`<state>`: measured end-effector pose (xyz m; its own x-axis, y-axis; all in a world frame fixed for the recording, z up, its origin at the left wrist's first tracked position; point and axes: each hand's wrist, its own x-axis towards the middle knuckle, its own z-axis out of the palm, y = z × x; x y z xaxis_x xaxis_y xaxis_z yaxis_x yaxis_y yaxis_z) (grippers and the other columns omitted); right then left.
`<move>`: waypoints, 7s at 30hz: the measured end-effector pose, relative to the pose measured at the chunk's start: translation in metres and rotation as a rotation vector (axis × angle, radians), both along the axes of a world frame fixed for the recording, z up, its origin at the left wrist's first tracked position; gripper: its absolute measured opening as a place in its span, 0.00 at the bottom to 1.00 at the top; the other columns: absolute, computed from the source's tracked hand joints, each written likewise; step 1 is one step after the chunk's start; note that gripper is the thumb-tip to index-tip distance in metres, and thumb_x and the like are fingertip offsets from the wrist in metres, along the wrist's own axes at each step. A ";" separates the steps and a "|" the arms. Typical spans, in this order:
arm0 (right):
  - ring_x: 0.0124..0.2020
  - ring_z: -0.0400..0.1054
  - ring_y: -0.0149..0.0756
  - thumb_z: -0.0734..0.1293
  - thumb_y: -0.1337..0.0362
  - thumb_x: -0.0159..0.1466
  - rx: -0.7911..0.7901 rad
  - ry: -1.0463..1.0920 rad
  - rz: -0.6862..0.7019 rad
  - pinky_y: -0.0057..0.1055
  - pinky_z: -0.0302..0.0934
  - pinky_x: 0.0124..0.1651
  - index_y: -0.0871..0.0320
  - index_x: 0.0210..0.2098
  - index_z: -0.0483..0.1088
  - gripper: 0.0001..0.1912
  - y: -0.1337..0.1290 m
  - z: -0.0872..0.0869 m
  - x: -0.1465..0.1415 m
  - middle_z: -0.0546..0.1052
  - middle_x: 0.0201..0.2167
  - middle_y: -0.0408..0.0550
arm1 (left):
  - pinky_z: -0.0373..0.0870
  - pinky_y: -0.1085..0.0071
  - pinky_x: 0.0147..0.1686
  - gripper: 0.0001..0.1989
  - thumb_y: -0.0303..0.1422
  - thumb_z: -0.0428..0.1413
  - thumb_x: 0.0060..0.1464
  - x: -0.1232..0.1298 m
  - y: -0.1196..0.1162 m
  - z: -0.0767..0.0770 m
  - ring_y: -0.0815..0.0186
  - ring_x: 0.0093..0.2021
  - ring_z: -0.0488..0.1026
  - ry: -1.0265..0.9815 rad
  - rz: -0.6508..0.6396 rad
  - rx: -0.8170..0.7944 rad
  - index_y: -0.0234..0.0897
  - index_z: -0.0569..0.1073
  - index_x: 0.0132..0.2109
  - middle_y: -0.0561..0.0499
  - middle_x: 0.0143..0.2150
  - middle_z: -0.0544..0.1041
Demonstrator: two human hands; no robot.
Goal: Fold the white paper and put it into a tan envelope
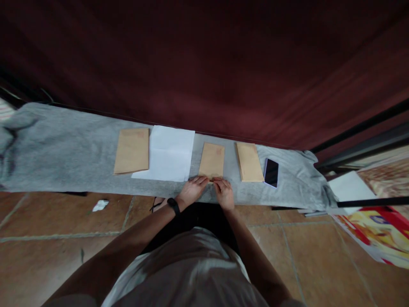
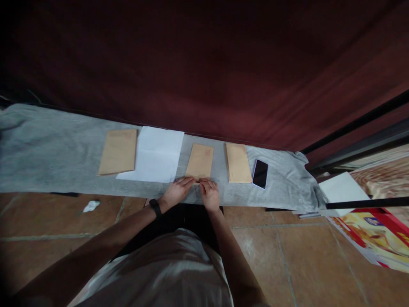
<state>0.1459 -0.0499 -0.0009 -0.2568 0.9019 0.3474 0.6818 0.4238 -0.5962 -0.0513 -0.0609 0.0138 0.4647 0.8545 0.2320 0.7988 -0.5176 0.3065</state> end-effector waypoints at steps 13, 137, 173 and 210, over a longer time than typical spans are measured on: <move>0.49 0.71 0.39 0.61 0.66 0.72 0.025 -0.088 -0.059 0.37 0.63 0.53 0.56 0.43 0.74 0.09 0.001 -0.001 -0.003 0.79 0.45 0.52 | 0.68 0.62 0.58 0.21 0.24 0.52 0.64 0.004 -0.005 0.008 0.58 0.60 0.70 0.203 -0.066 0.063 0.39 0.68 0.62 0.44 0.60 0.74; 0.70 0.57 0.42 0.57 0.64 0.73 -0.031 -0.379 0.182 0.48 0.51 0.71 0.54 0.69 0.61 0.25 -0.024 0.002 0.013 0.65 0.69 0.47 | 0.43 0.59 0.73 0.31 0.45 0.37 0.71 0.007 -0.009 -0.013 0.62 0.75 0.48 0.218 -0.025 0.056 0.32 0.54 0.73 0.42 0.74 0.56; 0.71 0.53 0.42 0.52 0.61 0.75 0.021 -0.497 0.217 0.47 0.47 0.71 0.56 0.70 0.57 0.26 0.072 0.002 0.003 0.59 0.72 0.51 | 0.42 0.52 0.72 0.38 0.52 0.48 0.66 0.026 -0.021 0.001 0.51 0.75 0.49 0.174 0.036 0.001 0.31 0.56 0.71 0.36 0.74 0.54; 0.72 0.52 0.47 0.52 0.55 0.76 0.014 -0.457 -0.042 0.51 0.43 0.72 0.54 0.70 0.60 0.26 0.151 -0.003 -0.047 0.57 0.72 0.53 | 0.38 0.33 0.68 0.42 0.54 0.55 0.59 0.040 -0.012 0.010 0.42 0.75 0.43 0.174 -0.046 -0.119 0.44 0.53 0.73 0.36 0.77 0.45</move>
<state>0.0994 0.1013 -0.0034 -0.3498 0.9108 0.2192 0.8902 0.3961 -0.2252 -0.0111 -0.0733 0.0241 0.5280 0.8481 0.0438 0.8216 -0.5231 0.2266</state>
